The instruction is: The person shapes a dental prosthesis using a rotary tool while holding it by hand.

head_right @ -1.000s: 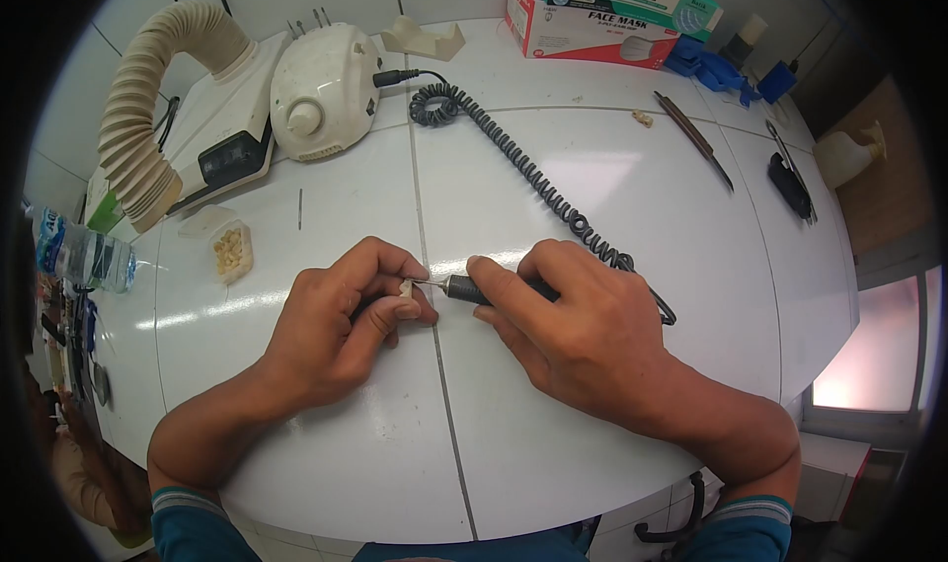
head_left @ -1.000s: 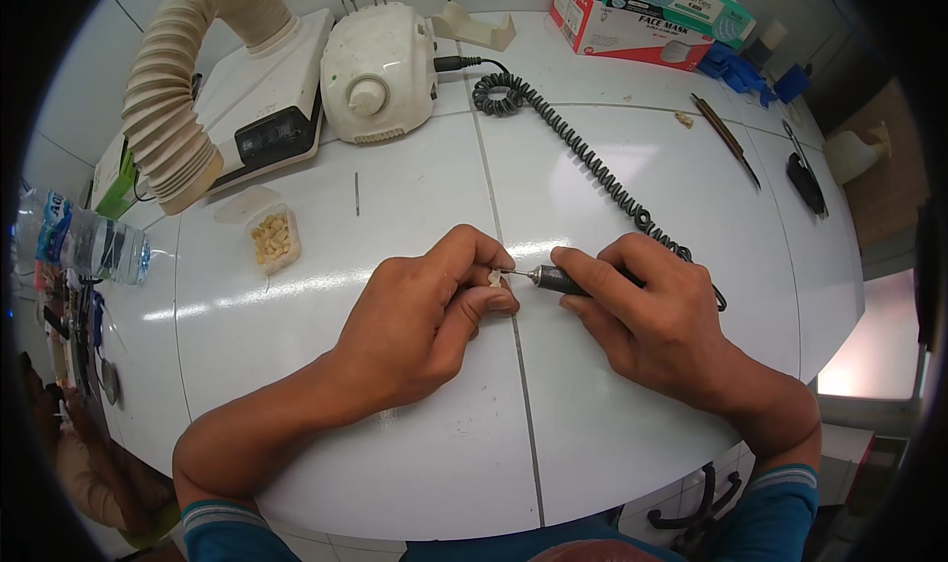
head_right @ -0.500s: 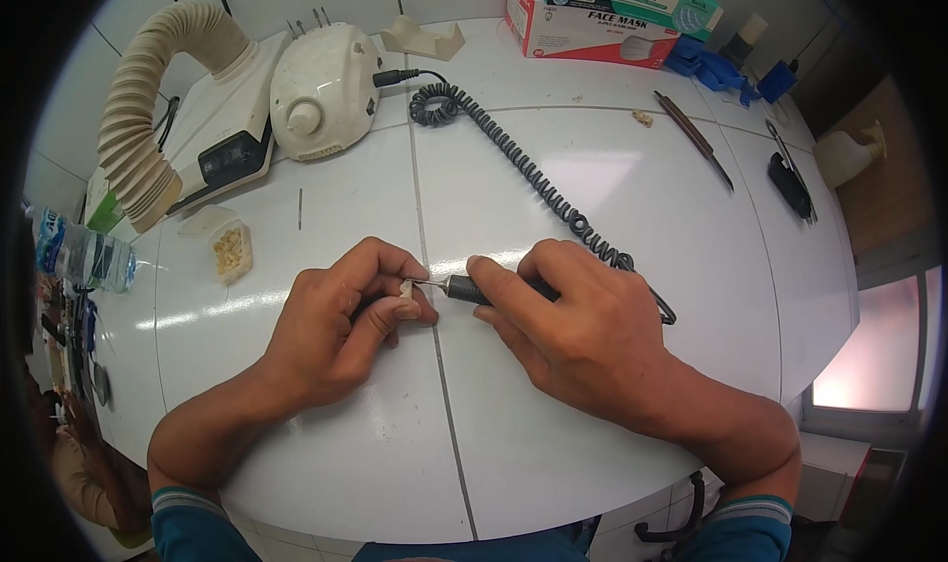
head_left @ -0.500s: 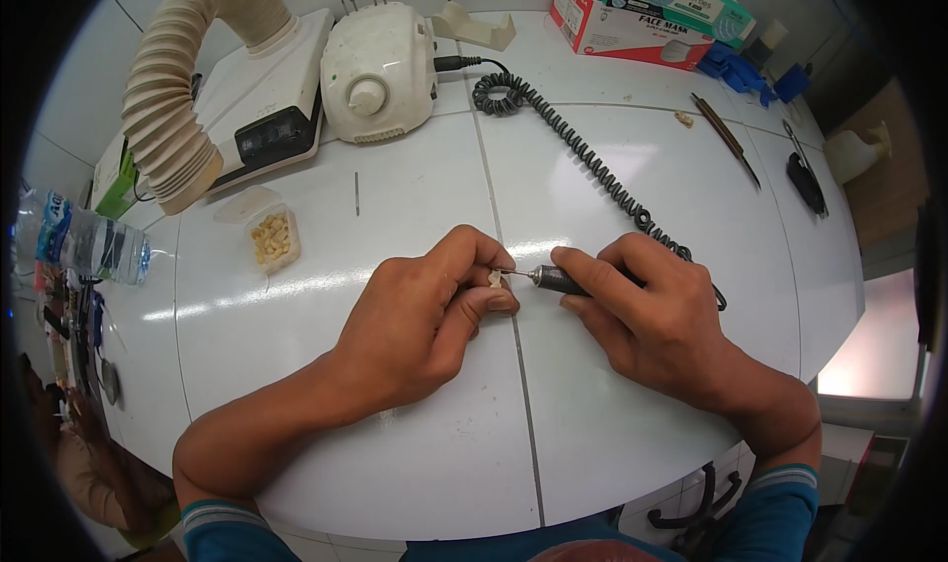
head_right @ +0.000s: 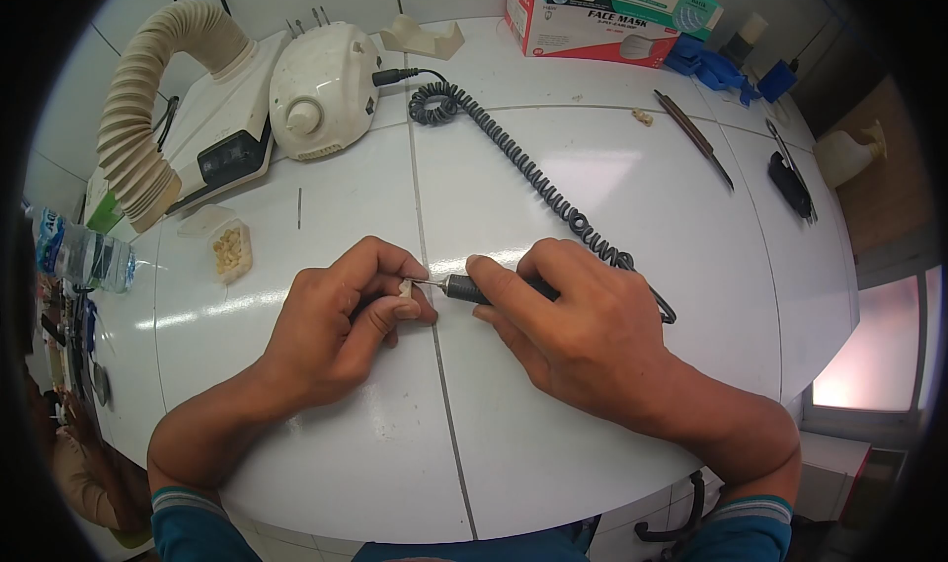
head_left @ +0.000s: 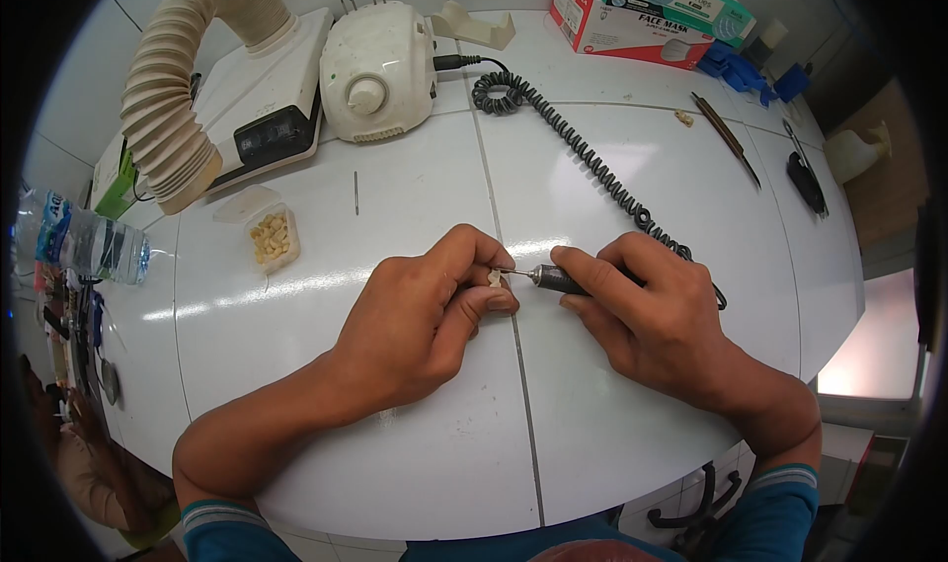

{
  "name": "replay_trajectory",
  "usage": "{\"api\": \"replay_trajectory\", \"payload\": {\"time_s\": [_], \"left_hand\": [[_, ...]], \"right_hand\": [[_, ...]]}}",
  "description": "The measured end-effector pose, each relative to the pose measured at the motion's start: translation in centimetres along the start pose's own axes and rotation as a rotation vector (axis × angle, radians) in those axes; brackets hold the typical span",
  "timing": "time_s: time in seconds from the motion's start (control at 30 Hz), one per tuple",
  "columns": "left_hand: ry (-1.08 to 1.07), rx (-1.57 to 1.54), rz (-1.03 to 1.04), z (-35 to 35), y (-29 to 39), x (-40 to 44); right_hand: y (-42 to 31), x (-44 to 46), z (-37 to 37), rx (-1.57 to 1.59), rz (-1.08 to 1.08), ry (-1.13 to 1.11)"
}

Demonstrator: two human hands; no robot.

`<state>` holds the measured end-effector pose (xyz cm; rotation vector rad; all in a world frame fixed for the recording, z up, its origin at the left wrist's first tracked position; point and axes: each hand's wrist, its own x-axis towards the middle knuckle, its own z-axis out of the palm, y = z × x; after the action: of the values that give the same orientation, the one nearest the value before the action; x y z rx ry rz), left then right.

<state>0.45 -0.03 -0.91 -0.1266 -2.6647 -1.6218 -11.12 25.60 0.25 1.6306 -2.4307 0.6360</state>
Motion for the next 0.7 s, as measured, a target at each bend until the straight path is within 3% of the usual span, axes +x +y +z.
{"api": "replay_trajectory", "payload": {"time_s": [0.7], "left_hand": [[-0.001,0.003,0.011,0.0,-0.01,-0.04]], "right_hand": [[0.07,-0.04,0.09,-0.01,-0.002,0.004]]}}
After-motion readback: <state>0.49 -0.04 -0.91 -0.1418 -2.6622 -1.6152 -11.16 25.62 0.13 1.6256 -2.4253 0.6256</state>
